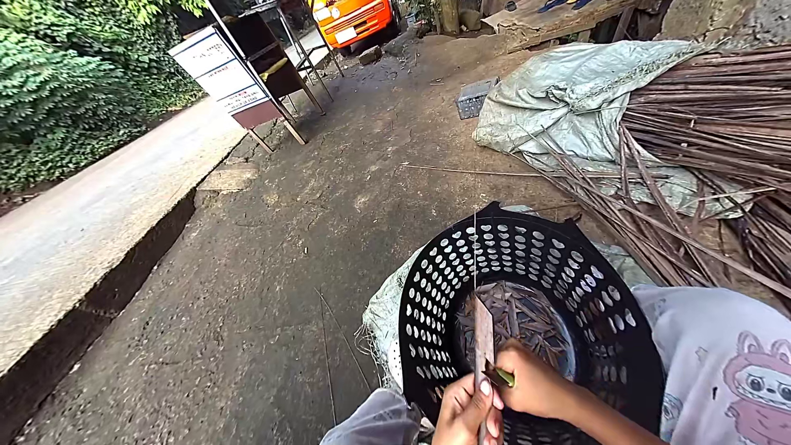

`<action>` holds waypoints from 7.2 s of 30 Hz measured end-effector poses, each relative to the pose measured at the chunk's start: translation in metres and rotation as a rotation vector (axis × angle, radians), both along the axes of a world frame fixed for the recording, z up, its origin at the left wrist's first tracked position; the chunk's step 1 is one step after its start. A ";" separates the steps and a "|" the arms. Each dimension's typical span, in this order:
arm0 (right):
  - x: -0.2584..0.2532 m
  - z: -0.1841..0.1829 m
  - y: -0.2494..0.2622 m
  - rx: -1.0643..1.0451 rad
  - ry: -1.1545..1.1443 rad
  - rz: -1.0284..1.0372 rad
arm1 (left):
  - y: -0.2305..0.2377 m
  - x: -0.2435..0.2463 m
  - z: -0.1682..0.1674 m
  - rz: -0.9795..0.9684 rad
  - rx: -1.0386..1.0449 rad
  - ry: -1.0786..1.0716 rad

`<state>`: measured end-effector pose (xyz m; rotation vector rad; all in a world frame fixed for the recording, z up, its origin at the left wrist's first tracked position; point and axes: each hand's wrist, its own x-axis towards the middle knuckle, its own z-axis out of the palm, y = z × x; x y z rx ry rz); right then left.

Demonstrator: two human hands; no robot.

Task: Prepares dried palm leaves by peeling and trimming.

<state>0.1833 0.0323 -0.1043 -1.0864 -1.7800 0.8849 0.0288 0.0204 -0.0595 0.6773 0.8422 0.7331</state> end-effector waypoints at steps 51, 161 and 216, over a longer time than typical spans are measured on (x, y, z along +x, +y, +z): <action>0.003 0.006 0.011 -0.190 -0.173 -0.396 | -0.001 -0.001 0.003 -0.078 -0.061 0.225; -0.001 0.030 0.026 -0.511 -0.450 -0.107 | 0.006 0.008 0.004 -0.046 -0.021 0.294; -0.002 0.008 -0.004 -0.196 -0.082 -0.033 | 0.004 -0.015 -0.009 -0.105 -0.098 -0.053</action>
